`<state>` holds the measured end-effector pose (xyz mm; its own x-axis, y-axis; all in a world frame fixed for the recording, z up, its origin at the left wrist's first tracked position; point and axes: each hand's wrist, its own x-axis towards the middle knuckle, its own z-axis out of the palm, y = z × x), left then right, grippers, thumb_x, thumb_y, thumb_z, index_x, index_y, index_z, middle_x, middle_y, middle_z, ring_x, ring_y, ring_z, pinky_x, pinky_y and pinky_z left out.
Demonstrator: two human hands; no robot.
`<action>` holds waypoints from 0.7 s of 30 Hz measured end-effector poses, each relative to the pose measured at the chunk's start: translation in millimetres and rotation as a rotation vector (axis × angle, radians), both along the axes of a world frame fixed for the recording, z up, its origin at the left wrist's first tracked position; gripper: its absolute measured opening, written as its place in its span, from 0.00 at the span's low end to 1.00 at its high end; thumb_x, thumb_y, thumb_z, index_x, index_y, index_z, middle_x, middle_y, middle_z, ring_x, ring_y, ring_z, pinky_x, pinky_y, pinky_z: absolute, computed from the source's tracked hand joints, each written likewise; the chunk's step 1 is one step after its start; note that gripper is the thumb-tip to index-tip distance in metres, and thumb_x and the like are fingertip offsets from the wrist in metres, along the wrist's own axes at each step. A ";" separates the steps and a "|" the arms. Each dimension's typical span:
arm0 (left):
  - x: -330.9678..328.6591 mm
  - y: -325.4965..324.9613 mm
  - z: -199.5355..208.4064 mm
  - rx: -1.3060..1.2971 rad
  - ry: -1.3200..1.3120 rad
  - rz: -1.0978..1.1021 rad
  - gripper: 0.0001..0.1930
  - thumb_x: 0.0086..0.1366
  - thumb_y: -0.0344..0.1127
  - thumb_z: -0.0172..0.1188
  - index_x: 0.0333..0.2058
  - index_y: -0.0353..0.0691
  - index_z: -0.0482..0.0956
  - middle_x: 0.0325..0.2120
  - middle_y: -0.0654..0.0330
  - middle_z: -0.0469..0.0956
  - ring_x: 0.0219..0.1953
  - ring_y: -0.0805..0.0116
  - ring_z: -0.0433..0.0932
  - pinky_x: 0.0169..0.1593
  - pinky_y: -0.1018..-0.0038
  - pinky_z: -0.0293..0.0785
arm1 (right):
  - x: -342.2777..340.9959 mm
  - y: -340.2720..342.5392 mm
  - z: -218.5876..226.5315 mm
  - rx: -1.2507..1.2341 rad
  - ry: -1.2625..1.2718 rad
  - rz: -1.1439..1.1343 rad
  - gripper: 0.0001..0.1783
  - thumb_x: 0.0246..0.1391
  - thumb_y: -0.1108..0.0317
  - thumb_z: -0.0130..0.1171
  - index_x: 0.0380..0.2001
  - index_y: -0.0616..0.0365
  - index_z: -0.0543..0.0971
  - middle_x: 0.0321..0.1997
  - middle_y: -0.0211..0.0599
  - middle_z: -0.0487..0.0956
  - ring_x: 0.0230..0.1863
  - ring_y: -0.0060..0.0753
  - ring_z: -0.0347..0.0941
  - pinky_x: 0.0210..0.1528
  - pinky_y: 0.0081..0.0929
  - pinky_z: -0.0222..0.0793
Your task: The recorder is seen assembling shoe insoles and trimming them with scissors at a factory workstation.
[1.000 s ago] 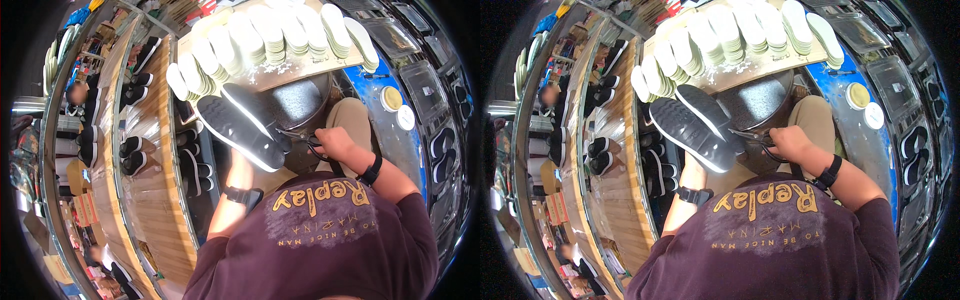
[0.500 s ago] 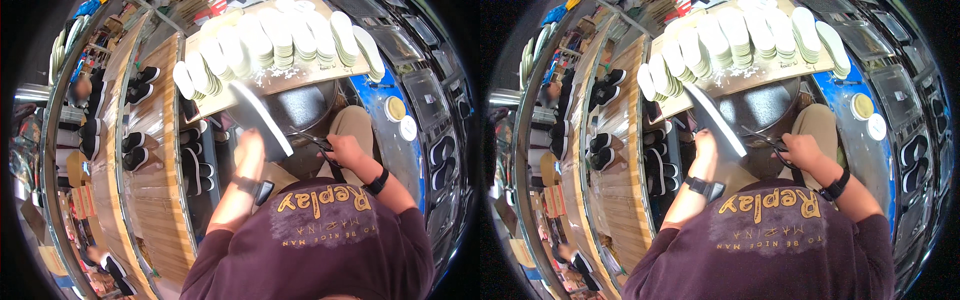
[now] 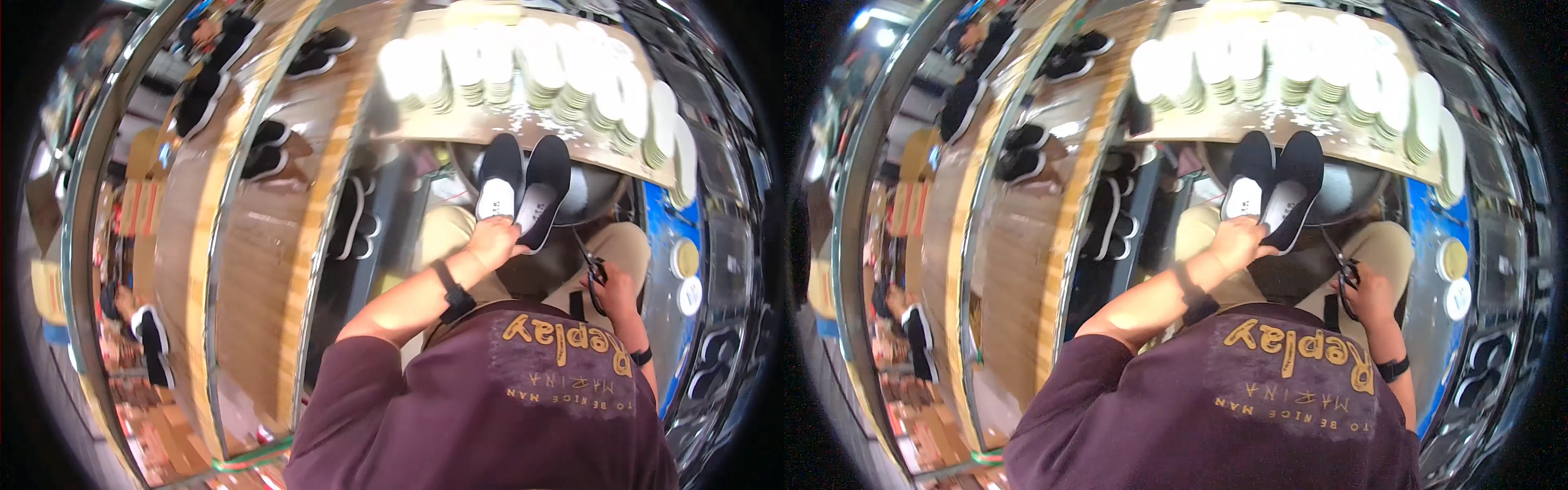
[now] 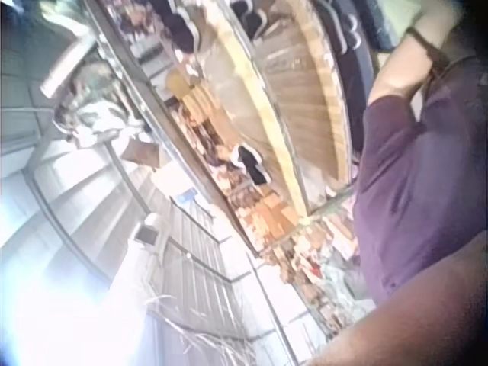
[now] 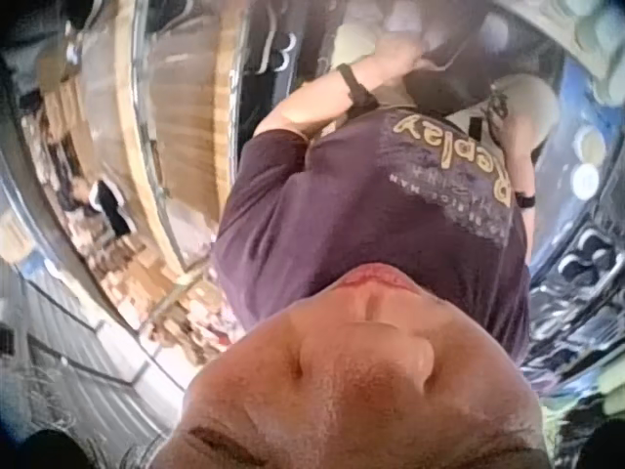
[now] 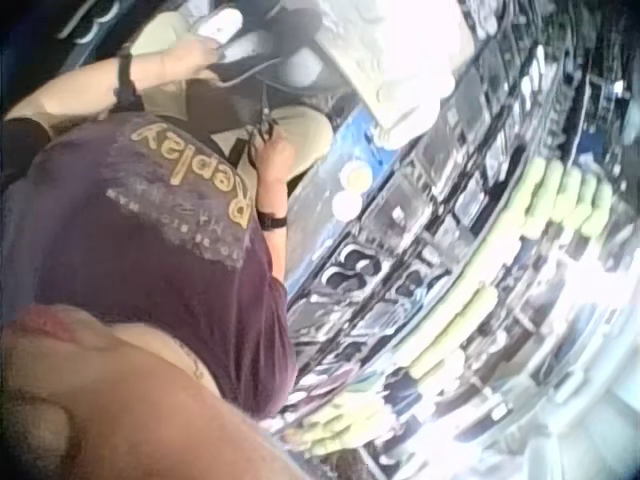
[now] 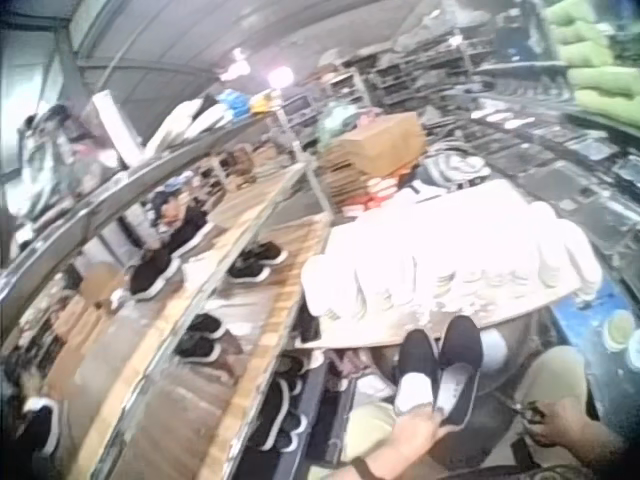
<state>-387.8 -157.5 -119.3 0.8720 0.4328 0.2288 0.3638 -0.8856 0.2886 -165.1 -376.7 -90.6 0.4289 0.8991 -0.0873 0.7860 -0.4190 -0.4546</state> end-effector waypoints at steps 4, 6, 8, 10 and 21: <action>-109.2 4.8 51.2 0.175 -0.174 0.294 0.22 0.45 0.54 0.69 0.23 0.39 0.77 0.21 0.56 0.74 0.24 0.57 0.76 0.28 0.63 0.72 | 1.7 13.3 -4.3 -0.072 -0.046 0.056 0.29 0.42 0.42 0.67 0.25 0.60 0.73 0.21 0.49 0.76 0.25 0.56 0.74 0.28 0.46 0.66; -169.1 10.7 81.6 0.151 0.098 0.685 0.21 0.50 0.52 0.69 0.22 0.36 0.78 0.23 0.52 0.77 0.27 0.51 0.76 0.31 0.59 0.72 | -3.3 21.9 -4.4 -0.042 -0.040 0.084 0.30 0.42 0.40 0.66 0.24 0.59 0.72 0.19 0.49 0.75 0.25 0.56 0.74 0.27 0.46 0.66; -253.4 28.6 78.3 0.300 -0.062 0.875 0.24 0.49 0.54 0.70 0.22 0.35 0.77 0.23 0.50 0.77 0.28 0.48 0.76 0.32 0.58 0.72 | -9.8 30.3 -8.3 -0.044 -0.065 0.128 0.30 0.41 0.40 0.66 0.24 0.59 0.71 0.19 0.47 0.75 0.26 0.55 0.74 0.28 0.45 0.67; -336.7 41.1 91.3 0.457 0.031 1.068 0.26 0.49 0.56 0.70 0.26 0.32 0.79 0.27 0.47 0.79 0.32 0.46 0.77 0.37 0.60 0.74 | -21.7 40.2 -0.6 -0.062 -0.080 0.150 0.30 0.41 0.39 0.66 0.24 0.59 0.72 0.20 0.47 0.75 0.26 0.55 0.74 0.29 0.46 0.68; -736.4 43.4 84.3 0.001 1.353 1.377 0.09 0.59 0.39 0.57 0.32 0.46 0.85 0.35 0.55 0.83 0.36 0.59 0.83 0.38 0.65 0.79 | -27.7 40.8 21.0 -0.135 -0.042 0.166 0.31 0.43 0.37 0.63 0.26 0.58 0.75 0.23 0.46 0.78 0.29 0.53 0.76 0.33 0.45 0.70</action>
<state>-1124.2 -114.1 -35.0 -0.4453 0.8723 -0.2021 0.6522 0.1614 -0.7406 -192.8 -335.9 -69.6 0.2821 0.9389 -0.1970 0.8663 -0.3375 -0.3683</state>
